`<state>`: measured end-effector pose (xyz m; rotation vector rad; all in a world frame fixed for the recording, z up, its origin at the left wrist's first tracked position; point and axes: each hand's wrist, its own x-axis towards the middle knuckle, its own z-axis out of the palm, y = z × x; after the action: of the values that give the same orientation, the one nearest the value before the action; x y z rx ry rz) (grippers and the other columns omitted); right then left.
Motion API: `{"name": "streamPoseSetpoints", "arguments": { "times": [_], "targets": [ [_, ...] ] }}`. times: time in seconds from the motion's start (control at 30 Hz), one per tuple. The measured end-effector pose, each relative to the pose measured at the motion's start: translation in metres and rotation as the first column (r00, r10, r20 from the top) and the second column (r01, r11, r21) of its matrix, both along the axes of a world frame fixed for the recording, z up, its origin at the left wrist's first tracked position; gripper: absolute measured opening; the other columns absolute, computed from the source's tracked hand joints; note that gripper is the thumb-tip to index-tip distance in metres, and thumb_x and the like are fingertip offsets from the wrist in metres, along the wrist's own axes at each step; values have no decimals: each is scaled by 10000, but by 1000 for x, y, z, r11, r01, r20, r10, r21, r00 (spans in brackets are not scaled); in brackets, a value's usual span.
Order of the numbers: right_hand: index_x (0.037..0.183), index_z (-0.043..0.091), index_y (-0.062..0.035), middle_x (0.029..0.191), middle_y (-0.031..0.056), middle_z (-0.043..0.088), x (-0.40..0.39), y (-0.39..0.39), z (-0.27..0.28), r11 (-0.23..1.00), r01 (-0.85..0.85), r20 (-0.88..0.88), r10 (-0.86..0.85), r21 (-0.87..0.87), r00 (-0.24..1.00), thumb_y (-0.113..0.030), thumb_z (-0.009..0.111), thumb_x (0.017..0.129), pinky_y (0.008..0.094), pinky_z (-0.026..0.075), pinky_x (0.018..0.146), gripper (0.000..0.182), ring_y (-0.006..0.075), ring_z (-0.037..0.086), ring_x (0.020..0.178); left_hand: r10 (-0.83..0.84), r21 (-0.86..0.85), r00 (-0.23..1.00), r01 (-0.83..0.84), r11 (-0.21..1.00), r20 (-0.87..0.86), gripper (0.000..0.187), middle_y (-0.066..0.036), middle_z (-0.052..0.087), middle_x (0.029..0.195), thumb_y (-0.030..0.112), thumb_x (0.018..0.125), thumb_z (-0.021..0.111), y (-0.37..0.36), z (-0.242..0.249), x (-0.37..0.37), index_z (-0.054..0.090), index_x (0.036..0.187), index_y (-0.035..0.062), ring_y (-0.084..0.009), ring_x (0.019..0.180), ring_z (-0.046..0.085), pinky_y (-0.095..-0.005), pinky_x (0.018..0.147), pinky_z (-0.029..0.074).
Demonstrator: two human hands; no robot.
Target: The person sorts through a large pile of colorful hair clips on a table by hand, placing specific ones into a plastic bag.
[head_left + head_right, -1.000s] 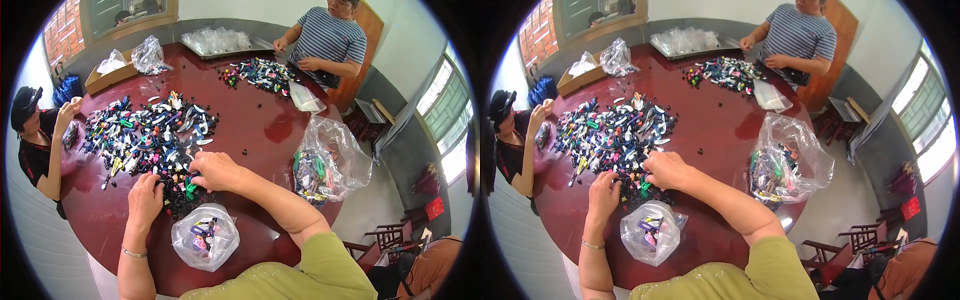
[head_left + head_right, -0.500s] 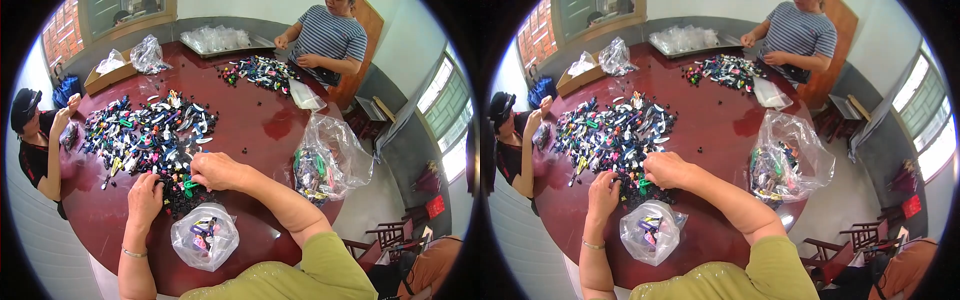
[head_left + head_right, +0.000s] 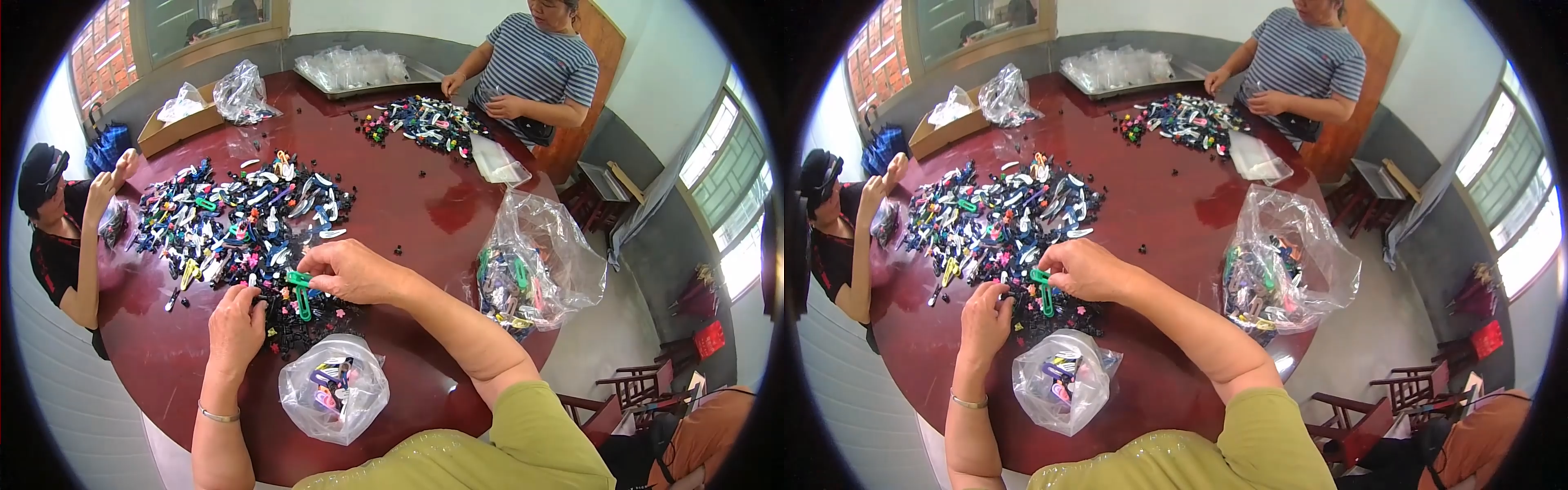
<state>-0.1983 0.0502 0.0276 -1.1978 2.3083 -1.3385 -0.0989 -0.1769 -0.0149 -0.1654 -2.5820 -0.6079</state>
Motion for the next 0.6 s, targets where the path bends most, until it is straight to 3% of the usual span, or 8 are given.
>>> {"name": "streamPoseSetpoints", "arguments": {
  "times": [0.07,0.17,0.37,0.4,0.5,0.6],
  "targets": [
    [1053,686,-4,837,89,698,0,-2,-1,1000,22,-101,-22,-2,995,-99,694,856,305,503,717,219,141,629,755,8,27,1000,-8,1000,-1,168,-164,653,1014,68,828,669,1,0,1,657,980,-3,-291,693,653,-388,664,509],
    [1036,698,-4,818,21,683,8,0,18,994,-57,203,76,-97,976,-94,716,860,252,484,679,199,70,587,726,13,44,1000,-13,999,4,171,-163,649,1034,69,828,669,2,3,1,655,983,-1,-289,696,654,-388,668,509],
    [1011,715,-10,838,-16,672,15,9,38,931,-110,435,264,-348,861,-72,735,864,208,460,657,161,37,571,734,8,8,1000,-7,1000,-19,177,-157,647,1027,69,824,672,0,-1,-1,655,989,4,-281,685,650,-390,663,504],
    [1008,715,-6,844,-11,680,19,13,46,920,-153,446,314,-360,838,-67,736,858,205,468,661,164,38,582,742,5,1,1000,-5,1000,-27,179,-157,647,1024,70,824,672,-1,-1,-1,655,990,5,-279,683,649,-391,662,503],
    [987,719,-4,833,2,694,34,23,66,886,-254,449,423,-389,787,-41,740,829,200,481,653,164,39,610,747,44,68,988,-55,996,145,191,-185,640,1112,111,847,664,1,6,2,658,1012,15,-370,880,653,-428,775,520],
    [987,717,1,886,25,687,42,25,77,949,-202,341,278,-241,898,43,731,813,223,479,669,180,60,607,770,17,70,994,-25,997,112,182,-174,644,1087,119,852,657,0,2,1,658,1008,26,-372,882,649,-426,760,523]
  ]
}}
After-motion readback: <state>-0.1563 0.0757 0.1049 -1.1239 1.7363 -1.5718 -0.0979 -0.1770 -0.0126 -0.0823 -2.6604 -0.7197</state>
